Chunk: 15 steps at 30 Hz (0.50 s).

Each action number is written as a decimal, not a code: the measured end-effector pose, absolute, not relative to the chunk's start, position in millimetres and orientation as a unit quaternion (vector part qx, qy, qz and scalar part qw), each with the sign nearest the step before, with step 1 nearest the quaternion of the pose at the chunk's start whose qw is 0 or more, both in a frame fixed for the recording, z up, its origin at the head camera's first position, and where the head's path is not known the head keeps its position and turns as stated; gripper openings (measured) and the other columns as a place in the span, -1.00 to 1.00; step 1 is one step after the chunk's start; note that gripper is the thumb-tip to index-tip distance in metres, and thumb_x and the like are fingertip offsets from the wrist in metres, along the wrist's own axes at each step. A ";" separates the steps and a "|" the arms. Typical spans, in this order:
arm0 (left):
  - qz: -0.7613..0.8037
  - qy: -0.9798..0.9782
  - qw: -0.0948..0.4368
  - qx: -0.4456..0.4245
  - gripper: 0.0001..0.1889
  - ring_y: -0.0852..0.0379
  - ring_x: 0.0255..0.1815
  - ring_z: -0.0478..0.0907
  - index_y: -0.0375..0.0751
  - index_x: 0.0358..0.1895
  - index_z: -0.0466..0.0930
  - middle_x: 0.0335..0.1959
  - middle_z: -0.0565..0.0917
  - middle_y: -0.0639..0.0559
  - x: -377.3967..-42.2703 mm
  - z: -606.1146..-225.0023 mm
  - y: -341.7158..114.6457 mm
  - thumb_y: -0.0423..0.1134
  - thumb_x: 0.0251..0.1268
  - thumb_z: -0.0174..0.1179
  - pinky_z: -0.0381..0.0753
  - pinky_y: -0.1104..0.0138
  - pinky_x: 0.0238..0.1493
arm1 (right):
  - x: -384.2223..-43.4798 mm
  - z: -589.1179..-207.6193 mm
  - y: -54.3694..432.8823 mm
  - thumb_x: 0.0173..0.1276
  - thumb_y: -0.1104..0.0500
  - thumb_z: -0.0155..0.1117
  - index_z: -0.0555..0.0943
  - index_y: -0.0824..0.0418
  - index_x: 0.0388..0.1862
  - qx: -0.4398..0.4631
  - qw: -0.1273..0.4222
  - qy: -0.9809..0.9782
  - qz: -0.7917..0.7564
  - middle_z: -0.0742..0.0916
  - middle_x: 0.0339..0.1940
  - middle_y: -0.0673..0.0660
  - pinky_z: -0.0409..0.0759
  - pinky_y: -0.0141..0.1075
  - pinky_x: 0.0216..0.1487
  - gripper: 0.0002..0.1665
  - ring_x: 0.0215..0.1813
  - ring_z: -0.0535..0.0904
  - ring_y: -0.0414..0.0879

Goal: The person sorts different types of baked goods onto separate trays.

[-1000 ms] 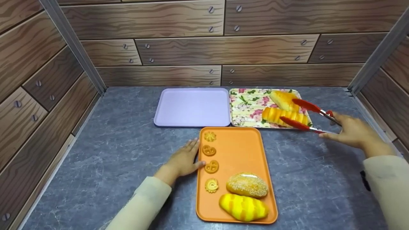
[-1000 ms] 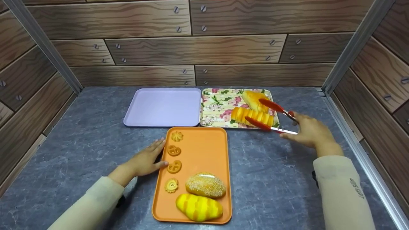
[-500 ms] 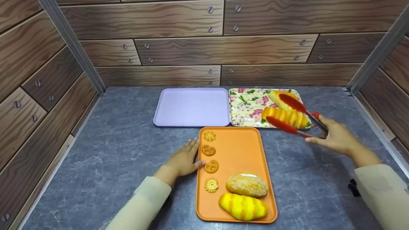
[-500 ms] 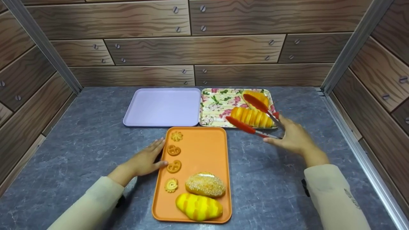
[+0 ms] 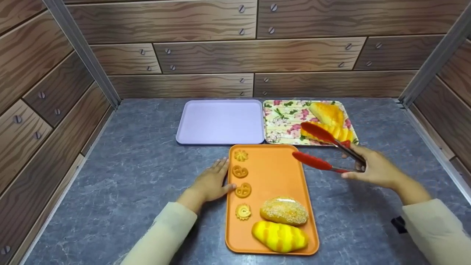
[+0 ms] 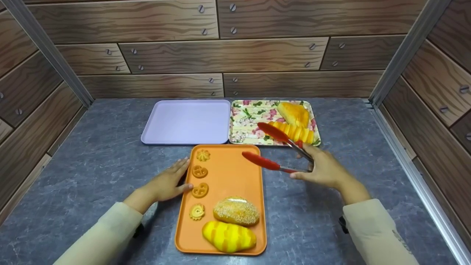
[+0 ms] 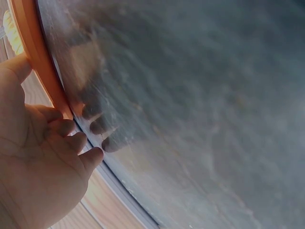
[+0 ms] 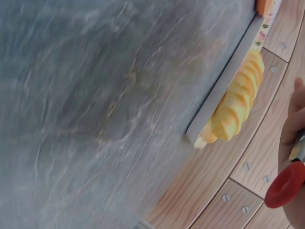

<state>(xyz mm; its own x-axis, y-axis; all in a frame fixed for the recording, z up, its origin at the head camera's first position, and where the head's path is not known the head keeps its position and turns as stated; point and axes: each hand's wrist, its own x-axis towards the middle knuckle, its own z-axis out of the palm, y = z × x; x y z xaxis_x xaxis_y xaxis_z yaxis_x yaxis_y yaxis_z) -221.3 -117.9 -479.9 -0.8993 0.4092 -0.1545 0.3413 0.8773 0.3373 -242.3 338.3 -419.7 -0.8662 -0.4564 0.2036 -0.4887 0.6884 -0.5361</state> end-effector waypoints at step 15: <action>0.156 0.961 0.112 0.199 -0.12 -0.10 0.51 -0.16 -0.25 0.52 -0.12 0.53 -0.07 -0.14 -220.1 -478.8 -118.2 0.23 0.37 -0.04 -0.05 0.07 0.44 | -215.3 -416.8 331.0 0.06 0.15 0.52 0.28 0.61 0.28 0.288 -0.082 -0.898 0.323 0.68 -0.32 0.08 0.37 -0.40 -0.59 -0.05 -0.57 0.35 -0.30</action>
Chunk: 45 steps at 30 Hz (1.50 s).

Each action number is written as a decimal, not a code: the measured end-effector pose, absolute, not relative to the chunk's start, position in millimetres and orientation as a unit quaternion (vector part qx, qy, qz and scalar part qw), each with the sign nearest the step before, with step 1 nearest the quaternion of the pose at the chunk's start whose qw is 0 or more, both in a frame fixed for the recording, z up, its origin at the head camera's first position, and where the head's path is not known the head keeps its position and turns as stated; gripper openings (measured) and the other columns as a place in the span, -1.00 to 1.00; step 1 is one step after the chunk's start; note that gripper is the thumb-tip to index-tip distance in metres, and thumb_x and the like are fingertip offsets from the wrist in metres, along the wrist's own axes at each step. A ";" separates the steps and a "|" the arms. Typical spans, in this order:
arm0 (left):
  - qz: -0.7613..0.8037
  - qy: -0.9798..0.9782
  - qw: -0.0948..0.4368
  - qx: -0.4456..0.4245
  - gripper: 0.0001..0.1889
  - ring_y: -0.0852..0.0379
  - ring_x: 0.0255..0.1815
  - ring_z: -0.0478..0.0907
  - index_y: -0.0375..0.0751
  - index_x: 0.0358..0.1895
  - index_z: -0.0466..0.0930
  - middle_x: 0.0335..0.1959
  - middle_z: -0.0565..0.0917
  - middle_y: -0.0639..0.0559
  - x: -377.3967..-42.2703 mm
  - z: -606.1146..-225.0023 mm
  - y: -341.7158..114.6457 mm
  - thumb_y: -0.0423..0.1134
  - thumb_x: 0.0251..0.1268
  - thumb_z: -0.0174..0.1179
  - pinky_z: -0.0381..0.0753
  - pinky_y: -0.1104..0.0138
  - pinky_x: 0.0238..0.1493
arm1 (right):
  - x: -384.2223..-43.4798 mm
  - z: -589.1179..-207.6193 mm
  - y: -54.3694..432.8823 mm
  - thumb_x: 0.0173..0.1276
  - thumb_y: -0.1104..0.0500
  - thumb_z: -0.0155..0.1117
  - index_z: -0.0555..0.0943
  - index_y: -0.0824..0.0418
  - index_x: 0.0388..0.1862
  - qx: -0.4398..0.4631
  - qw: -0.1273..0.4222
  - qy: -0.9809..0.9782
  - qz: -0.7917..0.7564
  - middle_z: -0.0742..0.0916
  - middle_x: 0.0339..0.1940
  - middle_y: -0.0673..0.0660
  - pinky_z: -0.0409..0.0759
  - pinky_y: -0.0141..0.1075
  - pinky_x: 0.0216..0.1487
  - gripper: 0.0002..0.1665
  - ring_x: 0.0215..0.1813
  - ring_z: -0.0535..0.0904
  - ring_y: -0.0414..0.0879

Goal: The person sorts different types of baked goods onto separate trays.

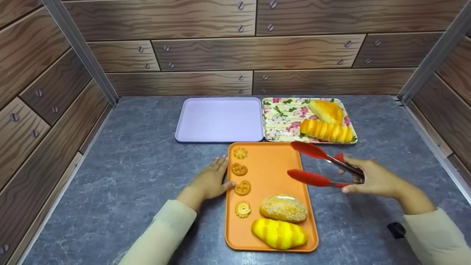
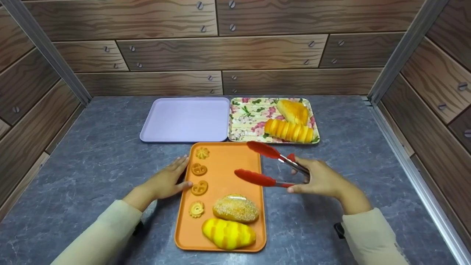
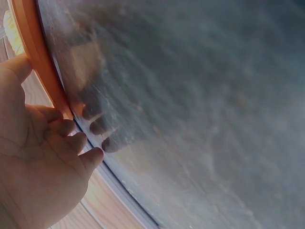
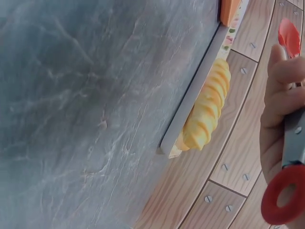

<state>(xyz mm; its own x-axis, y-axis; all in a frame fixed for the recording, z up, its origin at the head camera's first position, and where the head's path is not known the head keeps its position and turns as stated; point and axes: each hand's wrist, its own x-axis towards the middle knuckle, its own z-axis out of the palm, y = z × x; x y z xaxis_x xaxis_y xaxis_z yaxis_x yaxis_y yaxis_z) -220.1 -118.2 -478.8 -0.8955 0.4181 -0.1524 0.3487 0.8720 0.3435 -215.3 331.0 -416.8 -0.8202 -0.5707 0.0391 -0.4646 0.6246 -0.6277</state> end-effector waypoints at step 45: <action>0.159 0.961 0.114 0.198 -0.13 -0.08 0.51 -0.16 -0.24 0.52 -0.13 0.53 -0.07 -0.13 -217.4 -475.3 -117.6 0.21 0.37 -0.03 -0.05 0.08 0.44 | -185.0 -432.1 312.3 -0.04 -0.02 0.59 0.52 0.54 0.12 -0.334 0.179 0.862 -0.336 0.74 -0.32 0.00 0.39 -0.43 -0.64 -0.12 -0.56 0.38 -0.36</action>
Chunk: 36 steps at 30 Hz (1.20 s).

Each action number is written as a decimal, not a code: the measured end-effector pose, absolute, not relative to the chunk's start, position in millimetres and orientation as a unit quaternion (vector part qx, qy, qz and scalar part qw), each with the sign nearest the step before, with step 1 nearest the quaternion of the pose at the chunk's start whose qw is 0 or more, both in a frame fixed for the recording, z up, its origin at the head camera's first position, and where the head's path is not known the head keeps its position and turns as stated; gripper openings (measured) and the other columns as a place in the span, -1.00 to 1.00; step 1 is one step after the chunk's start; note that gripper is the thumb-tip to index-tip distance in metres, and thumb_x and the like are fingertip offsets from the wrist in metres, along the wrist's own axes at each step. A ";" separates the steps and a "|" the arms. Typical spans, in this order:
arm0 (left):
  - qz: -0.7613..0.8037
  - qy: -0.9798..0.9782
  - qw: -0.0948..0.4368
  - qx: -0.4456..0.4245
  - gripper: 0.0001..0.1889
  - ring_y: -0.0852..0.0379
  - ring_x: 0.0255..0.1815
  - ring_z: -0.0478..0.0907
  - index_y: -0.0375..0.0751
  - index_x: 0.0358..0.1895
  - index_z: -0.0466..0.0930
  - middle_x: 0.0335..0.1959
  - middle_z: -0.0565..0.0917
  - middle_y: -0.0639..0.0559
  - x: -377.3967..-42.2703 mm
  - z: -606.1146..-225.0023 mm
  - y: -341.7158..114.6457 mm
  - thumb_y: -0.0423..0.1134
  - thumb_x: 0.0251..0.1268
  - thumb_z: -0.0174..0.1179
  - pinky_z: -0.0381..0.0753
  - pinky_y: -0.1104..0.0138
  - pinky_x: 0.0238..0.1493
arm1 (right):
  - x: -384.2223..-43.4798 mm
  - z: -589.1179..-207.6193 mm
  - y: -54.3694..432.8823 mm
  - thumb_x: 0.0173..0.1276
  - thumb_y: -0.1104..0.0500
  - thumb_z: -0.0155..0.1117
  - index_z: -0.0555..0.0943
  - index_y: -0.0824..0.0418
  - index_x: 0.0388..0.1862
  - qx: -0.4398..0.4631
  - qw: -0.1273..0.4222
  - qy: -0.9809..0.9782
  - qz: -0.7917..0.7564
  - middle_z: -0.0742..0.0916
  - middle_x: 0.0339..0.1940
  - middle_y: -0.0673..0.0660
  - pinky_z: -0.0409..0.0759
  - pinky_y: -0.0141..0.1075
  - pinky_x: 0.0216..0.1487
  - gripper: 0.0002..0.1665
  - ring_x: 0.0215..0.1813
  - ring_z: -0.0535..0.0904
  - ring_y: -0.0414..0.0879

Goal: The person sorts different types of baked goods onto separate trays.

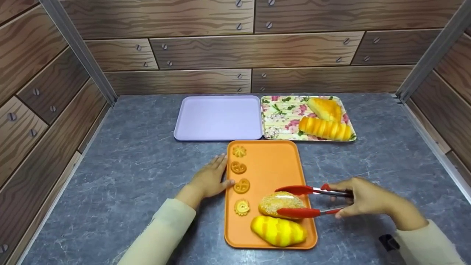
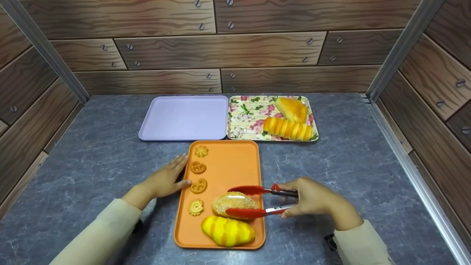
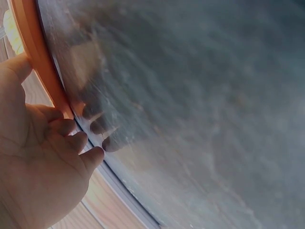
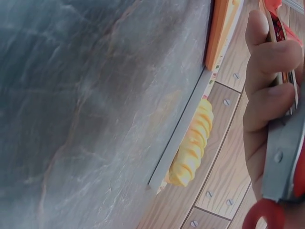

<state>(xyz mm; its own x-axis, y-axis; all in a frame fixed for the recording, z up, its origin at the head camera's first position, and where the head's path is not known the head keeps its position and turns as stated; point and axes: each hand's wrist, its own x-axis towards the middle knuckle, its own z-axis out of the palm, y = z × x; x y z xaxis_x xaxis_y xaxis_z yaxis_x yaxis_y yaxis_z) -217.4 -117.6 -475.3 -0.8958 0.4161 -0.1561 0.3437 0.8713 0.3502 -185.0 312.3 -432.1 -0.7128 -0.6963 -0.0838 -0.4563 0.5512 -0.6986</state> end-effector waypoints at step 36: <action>0.165 0.959 0.110 0.201 -0.13 -0.10 0.50 -0.14 -0.26 0.52 -0.12 0.53 -0.07 -0.14 -219.7 -478.4 -118.3 0.21 0.37 -0.02 -0.02 0.04 0.43 | -248.6 -416.1 301.3 0.03 -0.02 0.55 0.39 0.59 0.22 -0.197 0.007 0.927 -0.320 0.73 -0.27 0.20 0.44 -0.39 -0.57 -0.04 -0.52 0.46 -0.17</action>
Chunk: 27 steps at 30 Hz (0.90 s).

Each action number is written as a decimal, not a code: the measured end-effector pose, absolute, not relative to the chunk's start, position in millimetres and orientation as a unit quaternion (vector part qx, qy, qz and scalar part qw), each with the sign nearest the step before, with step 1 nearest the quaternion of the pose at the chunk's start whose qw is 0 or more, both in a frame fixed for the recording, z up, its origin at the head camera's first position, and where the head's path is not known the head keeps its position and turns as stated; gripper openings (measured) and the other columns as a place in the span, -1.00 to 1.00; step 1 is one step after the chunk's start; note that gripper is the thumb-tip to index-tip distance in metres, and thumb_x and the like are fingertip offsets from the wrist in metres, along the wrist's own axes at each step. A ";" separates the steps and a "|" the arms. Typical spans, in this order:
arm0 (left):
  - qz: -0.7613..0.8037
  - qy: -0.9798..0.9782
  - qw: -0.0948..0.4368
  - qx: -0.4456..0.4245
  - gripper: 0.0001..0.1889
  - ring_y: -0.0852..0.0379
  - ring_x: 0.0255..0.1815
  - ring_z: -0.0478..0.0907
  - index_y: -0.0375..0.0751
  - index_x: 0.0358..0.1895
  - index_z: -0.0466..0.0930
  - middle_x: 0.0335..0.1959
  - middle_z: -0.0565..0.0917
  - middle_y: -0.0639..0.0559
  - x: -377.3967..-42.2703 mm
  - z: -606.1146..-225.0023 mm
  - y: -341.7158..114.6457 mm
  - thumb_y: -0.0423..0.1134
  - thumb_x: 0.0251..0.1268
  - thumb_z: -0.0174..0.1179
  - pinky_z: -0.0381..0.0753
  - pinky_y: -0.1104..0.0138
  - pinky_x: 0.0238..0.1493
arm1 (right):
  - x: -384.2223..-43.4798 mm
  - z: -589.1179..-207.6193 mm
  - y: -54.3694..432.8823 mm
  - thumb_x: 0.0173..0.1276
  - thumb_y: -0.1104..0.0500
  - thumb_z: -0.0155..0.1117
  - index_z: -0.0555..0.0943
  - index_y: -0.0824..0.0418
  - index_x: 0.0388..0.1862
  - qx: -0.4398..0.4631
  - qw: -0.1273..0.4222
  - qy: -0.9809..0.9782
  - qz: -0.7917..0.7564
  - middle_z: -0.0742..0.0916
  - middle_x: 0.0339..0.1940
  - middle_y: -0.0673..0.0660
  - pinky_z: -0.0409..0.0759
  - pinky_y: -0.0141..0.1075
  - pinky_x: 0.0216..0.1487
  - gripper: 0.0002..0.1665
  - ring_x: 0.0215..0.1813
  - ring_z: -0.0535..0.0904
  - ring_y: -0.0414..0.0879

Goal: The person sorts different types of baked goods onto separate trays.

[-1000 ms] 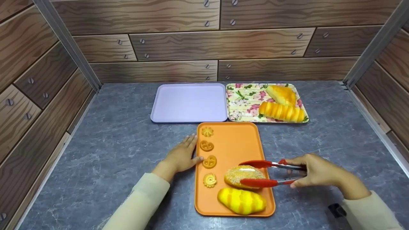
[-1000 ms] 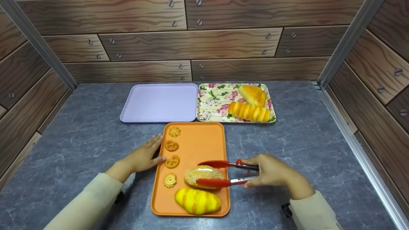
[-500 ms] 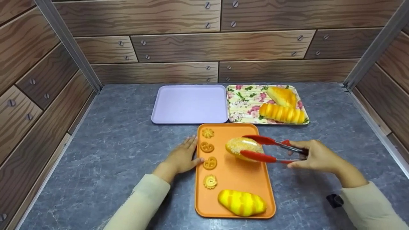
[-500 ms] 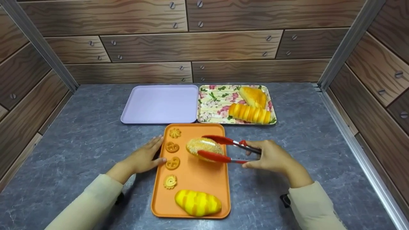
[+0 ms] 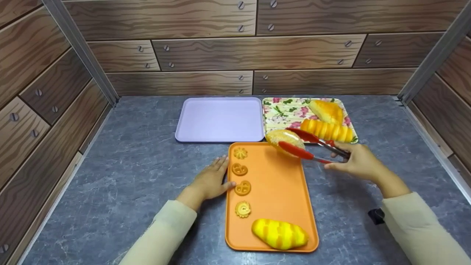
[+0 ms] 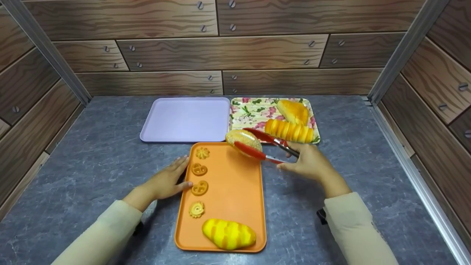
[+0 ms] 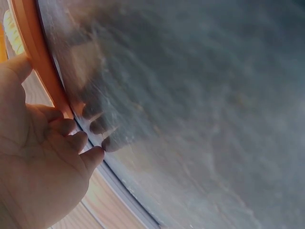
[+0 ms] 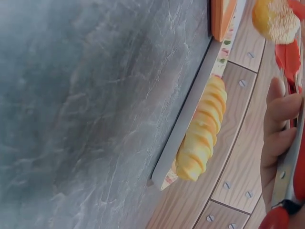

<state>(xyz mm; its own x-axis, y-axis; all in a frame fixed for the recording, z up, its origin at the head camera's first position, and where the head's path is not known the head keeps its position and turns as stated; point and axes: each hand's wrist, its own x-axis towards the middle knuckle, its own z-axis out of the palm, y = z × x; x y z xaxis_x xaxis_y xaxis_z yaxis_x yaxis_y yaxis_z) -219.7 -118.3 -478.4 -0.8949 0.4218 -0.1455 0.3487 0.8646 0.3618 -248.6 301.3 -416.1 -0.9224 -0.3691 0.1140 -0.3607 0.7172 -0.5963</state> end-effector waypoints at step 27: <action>0.164 0.960 0.116 0.193 -0.13 -0.09 0.51 -0.15 -0.25 0.52 -0.12 0.53 -0.07 -0.13 -220.0 -476.9 -117.9 0.21 0.37 -0.02 -0.04 0.07 0.44 | -318.7 -384.7 269.4 -0.01 -0.50 0.26 0.25 0.43 0.40 -0.047 -0.007 0.964 -0.263 0.58 0.01 0.46 0.43 0.13 -0.11 0.29 -0.13 0.42 0.23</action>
